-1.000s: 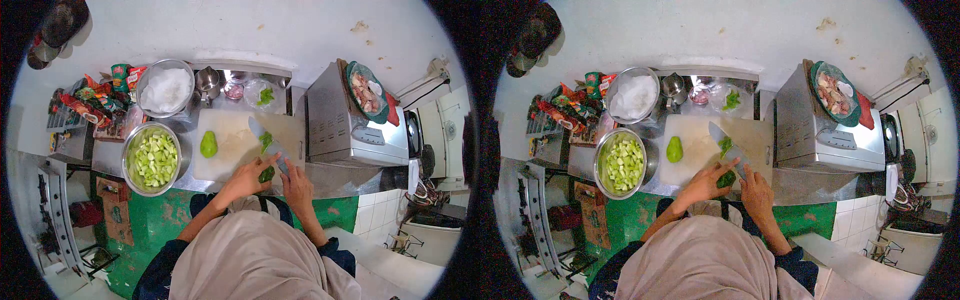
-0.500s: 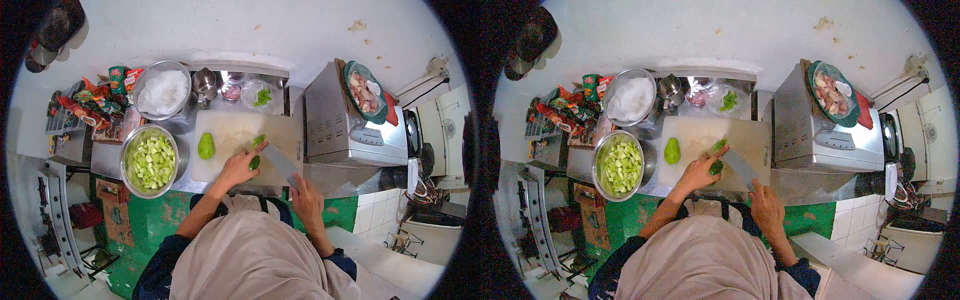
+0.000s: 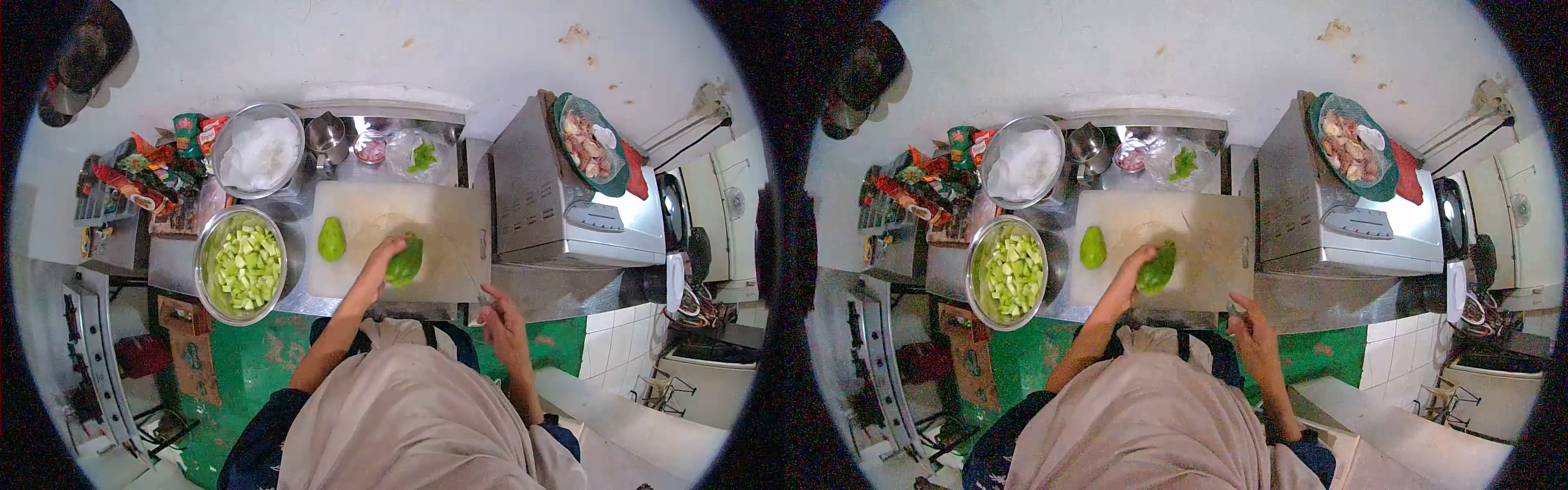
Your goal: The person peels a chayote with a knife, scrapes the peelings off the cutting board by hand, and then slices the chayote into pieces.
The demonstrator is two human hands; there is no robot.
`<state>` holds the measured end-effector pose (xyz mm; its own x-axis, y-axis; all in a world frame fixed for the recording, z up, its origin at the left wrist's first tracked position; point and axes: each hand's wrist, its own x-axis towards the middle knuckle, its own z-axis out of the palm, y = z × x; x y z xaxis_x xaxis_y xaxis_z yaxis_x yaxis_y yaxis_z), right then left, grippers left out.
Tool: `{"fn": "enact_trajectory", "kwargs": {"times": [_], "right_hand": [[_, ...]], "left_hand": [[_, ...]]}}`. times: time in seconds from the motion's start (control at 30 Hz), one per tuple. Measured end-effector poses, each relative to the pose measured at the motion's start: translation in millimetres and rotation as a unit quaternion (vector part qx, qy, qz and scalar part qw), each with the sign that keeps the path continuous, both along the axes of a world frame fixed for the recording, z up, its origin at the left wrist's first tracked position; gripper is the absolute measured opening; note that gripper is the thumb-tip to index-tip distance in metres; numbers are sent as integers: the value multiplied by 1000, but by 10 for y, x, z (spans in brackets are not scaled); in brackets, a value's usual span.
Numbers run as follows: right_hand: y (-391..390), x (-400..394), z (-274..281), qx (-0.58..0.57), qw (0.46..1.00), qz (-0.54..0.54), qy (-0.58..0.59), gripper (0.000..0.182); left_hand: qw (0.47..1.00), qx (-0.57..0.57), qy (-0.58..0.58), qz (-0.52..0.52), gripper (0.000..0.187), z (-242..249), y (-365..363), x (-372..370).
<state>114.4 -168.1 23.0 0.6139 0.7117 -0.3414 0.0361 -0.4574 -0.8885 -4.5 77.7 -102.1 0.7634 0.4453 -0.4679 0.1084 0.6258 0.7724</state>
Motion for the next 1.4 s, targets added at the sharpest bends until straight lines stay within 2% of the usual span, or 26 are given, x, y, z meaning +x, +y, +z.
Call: {"fn": "enact_trajectory", "kwargs": {"times": [0.07,0.17,0.27,0.47,0.6,0.7,0.77,0.87,0.97,1.07,1.17,1.2,1.3,1.4], "right_hand": [[98,-106,36,33,997,-21,68,42],[288,-262,122,80,990,-48,110,43],[439,-297,86,125,988,-56,65,49],[799,-343,112,214,974,-69,-33,62],[938,-375,199,258,959,-58,-98,68],[958,-382,205,267,958,-61,-88,71],[932,-393,242,250,965,-67,-48,71],[936,-414,247,260,963,-71,-17,68],[961,-425,298,276,958,-77,1,63],[964,-438,343,261,961,-86,-15,58],[954,-443,270,272,955,-84,-88,54],[940,-441,242,281,949,-82,-118,53],[845,-404,317,256,958,-90,-96,51],[746,-374,202,255,957,-50,-126,47]], "left_hand": [[967,-234,-93,49,45,293,53,-30],[923,-295,-247,14,43,268,89,-34],[918,-294,-220,151,42,574,-15,69],[902,-299,-272,149,40,864,-167,105],[922,-280,-233,134,50,1166,-268,85],[934,-248,-239,94,56,1230,-284,64],[929,-244,-269,73,60,1164,-260,48],[905,-239,-340,90,73,1375,-300,106],[862,-296,-406,62,78,1379,-272,88],[840,-330,-420,93,73,1483,-279,96],[810,-375,-430,136,66,1448,-308,104],[809,-369,-435,142,65,1434,-290,95],[810,-354,-437,169,62,1416,-215,42],[813,-343,-430,188,59,1428,-154,-18]]}}
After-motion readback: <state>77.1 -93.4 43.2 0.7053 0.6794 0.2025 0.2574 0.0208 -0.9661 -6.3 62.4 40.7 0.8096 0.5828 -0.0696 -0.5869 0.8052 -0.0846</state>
